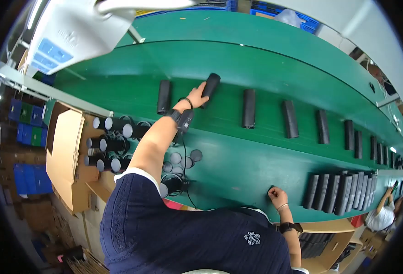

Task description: The person removes black cylinders from a box and places them onto a green conveyor belt. Then, the person picks up each cylinder, presses a cap onto the end, and returns the finished cylinders to the box.

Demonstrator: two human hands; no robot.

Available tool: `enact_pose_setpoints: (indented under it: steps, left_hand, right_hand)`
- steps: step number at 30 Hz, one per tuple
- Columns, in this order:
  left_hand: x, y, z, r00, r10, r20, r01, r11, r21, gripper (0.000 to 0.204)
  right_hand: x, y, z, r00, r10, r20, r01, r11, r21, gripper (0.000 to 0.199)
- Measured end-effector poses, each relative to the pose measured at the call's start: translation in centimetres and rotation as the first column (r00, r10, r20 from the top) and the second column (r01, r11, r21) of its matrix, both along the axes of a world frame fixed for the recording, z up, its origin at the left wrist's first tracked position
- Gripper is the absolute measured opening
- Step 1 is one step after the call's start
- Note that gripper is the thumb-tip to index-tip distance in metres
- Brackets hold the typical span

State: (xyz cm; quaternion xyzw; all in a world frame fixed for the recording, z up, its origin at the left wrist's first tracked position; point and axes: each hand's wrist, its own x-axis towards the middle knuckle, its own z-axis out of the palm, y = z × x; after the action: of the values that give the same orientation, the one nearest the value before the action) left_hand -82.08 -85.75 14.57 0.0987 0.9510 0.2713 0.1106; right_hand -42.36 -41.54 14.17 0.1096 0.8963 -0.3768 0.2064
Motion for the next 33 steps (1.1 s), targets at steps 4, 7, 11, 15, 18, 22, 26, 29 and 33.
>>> enact_pose_setpoints:
  steps: [4, 7, 11, 15, 18, 22, 26, 29, 33]
  left_hand:
    - [0.8, -2.3, -0.4, 0.980, 0.199, -0.017, -0.198, 0.979, 0.050, 0.088]
    - [1.6, -2.6, -0.2, 0.964, 0.257, 0.070, -0.253, 0.965, -0.064, 0.081]
    - [1.6, -2.7, 4.9, 0.805, 0.583, -0.112, -0.567, 0.699, -0.436, 0.058]
    - [1.8, -4.6, 5.6, 0.655, 0.753, 0.061, -0.613, 0.577, -0.540, 0.070]
    - [1.0, -7.0, 4.8, 0.610, 0.792, 0.027, -0.647, 0.518, -0.559, 0.074]
    - [0.8, -9.6, 3.5, 0.597, 0.764, -0.243, -0.725, 0.385, -0.572, 0.056]
    - [1.3, -10.3, 2.4, 0.696, 0.698, -0.170, -0.594, 0.425, -0.683, 0.035]
    - [1.0, -2.8, 5.1, 0.783, 0.620, -0.044, -0.576, 0.697, -0.428, 0.043]
    - [4.8, 8.9, 5.0, 0.911, 0.411, -0.020, -0.411, 0.906, -0.097, 0.073]
  right_hand:
    - [-0.8, -0.6, 0.3, 0.999, -0.034, 0.038, 0.034, 0.999, -0.008, 0.005]
    - [-1.2, -0.7, 0.2, 0.999, -0.025, 0.047, 0.026, 0.999, -0.019, 0.004]
    - [-1.0, -0.3, 0.1, 0.998, -0.051, 0.044, 0.052, 0.998, -0.019, 0.005]
    - [-1.0, -0.3, -0.2, 0.998, -0.065, 0.003, 0.065, 0.998, -0.023, 0.005]
    - [-0.9, -0.5, 0.1, 0.998, -0.038, 0.049, 0.036, 0.998, 0.041, 0.005]
    - [-0.4, -0.6, -0.1, 0.998, -0.056, -0.002, 0.056, 0.998, -0.002, 0.004]
    - [-0.9, -0.6, 0.2, 0.997, -0.046, 0.056, 0.047, 0.999, -0.009, 0.005]
    - [-1.0, -0.8, 0.4, 0.998, -0.032, 0.048, 0.030, 0.998, 0.049, 0.004]
    - [-1.3, -0.1, -0.5, 0.997, -0.010, 0.078, 0.009, 1.000, 0.014, 0.004]
